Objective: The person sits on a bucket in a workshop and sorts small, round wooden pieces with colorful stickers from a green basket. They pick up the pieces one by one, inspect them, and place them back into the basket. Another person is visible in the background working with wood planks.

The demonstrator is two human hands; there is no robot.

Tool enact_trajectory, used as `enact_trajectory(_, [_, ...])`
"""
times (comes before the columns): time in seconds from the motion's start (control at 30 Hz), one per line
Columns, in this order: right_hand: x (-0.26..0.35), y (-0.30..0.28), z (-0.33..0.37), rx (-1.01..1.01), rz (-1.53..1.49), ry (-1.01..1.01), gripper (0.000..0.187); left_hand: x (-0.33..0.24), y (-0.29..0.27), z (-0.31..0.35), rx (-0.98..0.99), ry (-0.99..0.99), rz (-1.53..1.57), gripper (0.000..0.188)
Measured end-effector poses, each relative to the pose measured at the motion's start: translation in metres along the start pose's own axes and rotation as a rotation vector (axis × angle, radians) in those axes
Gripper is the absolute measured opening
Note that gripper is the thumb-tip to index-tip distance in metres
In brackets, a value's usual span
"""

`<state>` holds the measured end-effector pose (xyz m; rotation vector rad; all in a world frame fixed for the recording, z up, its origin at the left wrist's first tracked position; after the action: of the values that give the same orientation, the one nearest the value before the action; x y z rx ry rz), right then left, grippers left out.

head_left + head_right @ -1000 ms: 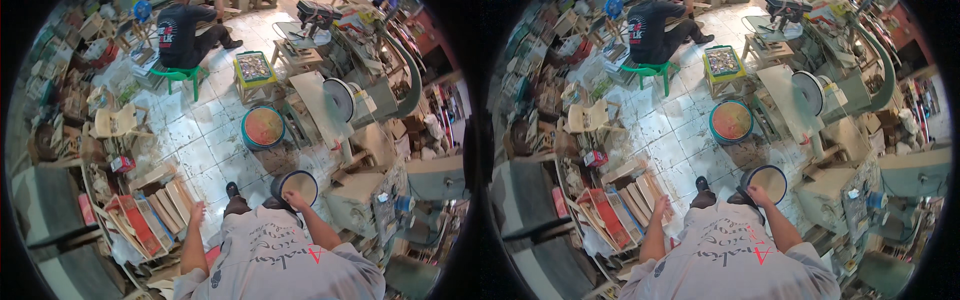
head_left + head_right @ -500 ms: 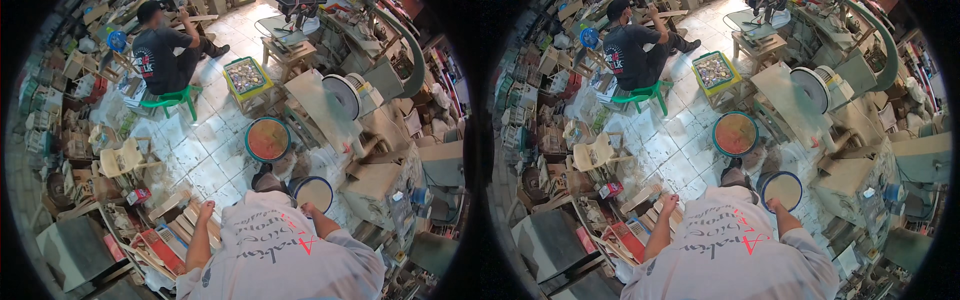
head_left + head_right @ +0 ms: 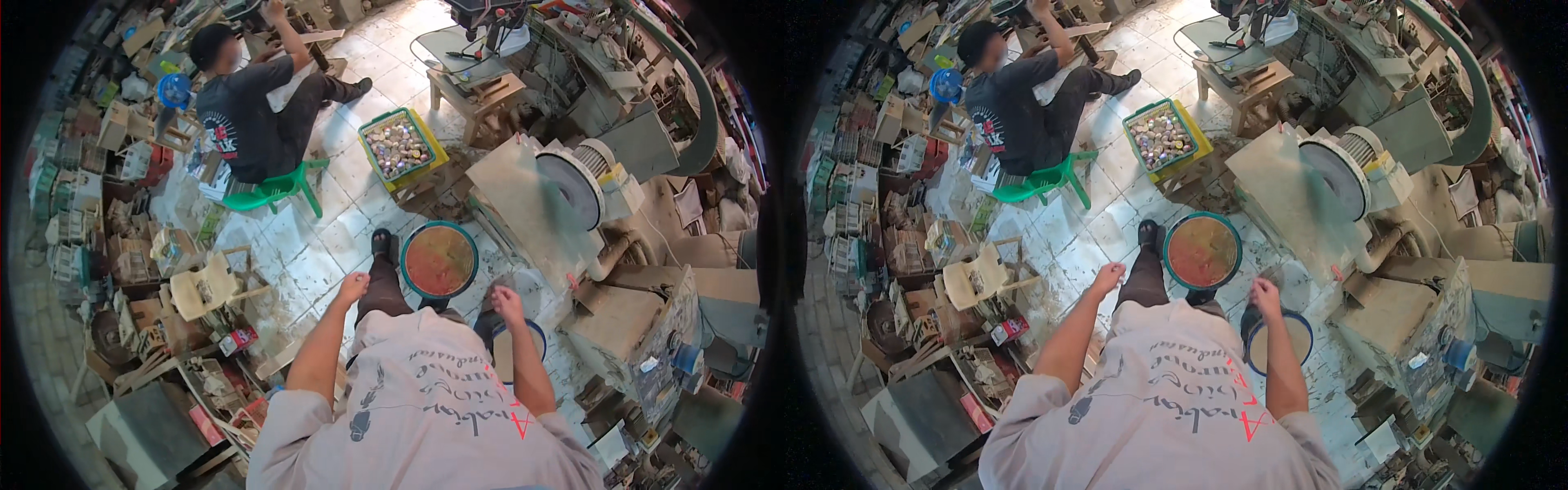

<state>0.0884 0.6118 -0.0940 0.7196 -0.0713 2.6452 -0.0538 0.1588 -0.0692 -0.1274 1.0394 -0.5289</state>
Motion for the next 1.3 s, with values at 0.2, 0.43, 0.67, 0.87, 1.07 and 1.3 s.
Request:
enact_trajectory(0.2, [-0.113,-0.026,0.01,-0.116,-0.202,0.355,0.016,-0.1,0.034,-0.208,0.041,0.447,-0.208,0.029])
enact_trajectory(0.43, [-0.143,0.039,0.096,-0.5,-0.273,0.721,0.02,-0.129,0.08,-0.388,-0.047,0.295,-0.281,0.024])
enact_trajectory(0.67, [-0.015,0.137,-0.006,-0.362,-0.03,0.583,0.028,-0.146,0.11,-0.498,-0.151,0.386,-0.446,0.042])
enact_trajectory(0.87, [0.109,0.208,-0.12,-0.205,-0.008,0.394,0.027,-0.147,0.108,-0.527,-0.133,0.488,-0.492,0.035])
enact_trajectory(1.07, [0.091,0.226,-0.165,-0.165,-0.197,0.5,0.023,-0.135,0.107,-0.535,-0.036,0.592,-0.493,0.013])
enact_trajectory(1.3, [0.096,0.236,-0.193,-0.161,-0.217,0.547,0.024,-0.129,0.11,-0.526,0.04,0.701,-0.571,0.028])
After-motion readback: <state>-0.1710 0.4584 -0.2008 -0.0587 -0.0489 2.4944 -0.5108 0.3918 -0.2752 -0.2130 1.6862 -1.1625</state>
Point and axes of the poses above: each hand's wrist, its own z-axis away from the middle knuckle, its own y-axis out of the palm, x = y × z, the point moved 3 cm from there along -z, towards the middle knuckle, and after that the axes turned 14 degrees about y, right-handed, at the moved point
